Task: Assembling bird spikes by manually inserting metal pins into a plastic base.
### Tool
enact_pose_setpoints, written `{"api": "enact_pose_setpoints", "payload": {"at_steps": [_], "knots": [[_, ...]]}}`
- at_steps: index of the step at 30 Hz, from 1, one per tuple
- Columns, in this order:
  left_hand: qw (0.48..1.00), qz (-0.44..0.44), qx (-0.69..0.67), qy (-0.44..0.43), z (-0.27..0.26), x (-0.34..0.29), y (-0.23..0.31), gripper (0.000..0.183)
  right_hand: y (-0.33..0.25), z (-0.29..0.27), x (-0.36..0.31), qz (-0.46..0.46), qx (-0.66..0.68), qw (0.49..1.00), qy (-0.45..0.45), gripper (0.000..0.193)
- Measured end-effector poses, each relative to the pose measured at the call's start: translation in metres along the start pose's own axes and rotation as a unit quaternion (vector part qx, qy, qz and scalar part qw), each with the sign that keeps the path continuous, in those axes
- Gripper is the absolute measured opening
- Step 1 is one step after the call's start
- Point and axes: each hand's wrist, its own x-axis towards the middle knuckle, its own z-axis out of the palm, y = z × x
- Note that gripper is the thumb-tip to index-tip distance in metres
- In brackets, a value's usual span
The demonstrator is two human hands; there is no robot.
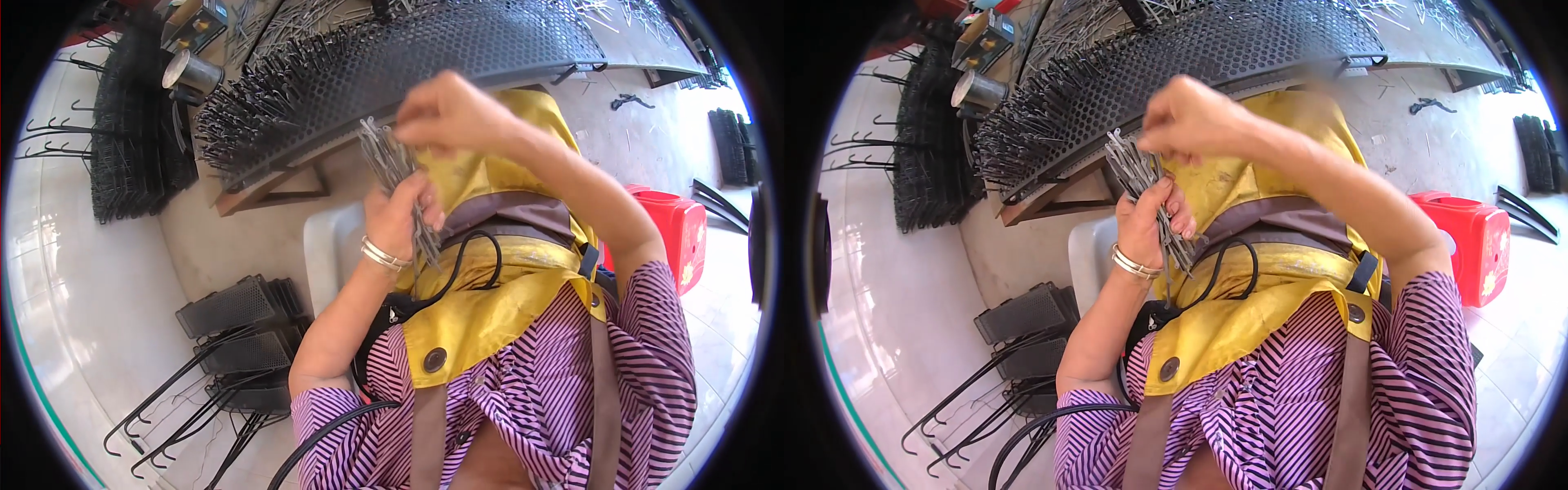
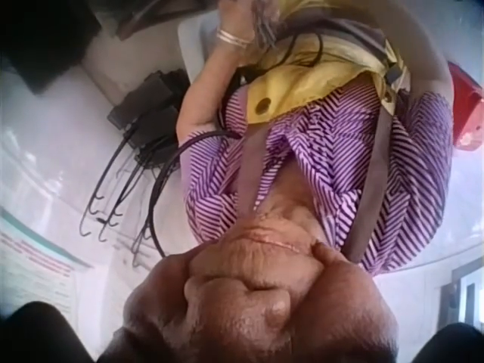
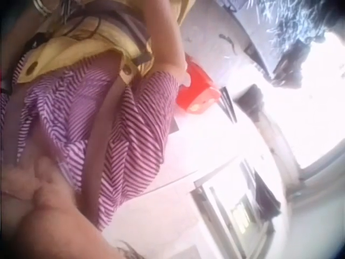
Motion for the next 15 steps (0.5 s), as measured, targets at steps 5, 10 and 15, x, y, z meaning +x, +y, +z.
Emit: {"api": "enact_pose_setpoints", "payload": {"at_steps": [5, 10, 15], "knots": [[1.0, 0.016, 0.014, 0.004, 0.01, -0.004, 0.002, 0.011, 0.015, 0.009, -0.02, 0.06, 0.196, 0.976, 0.068, 0.016], [0.996, 0.032, 0.067, 0.043, 0.006, -0.001, 0.0, 0.011, 0.022, 0.026, -0.026, 0.069, 0.21, 0.968, 0.119, 0.013], [0.993, 0.042, 0.102, 0.051, 0.005, -0.003, -0.005, 0.011, 0.029, 0.037, -0.027, 0.013, 0.08, 0.981, 0.174, 0.012]]}}
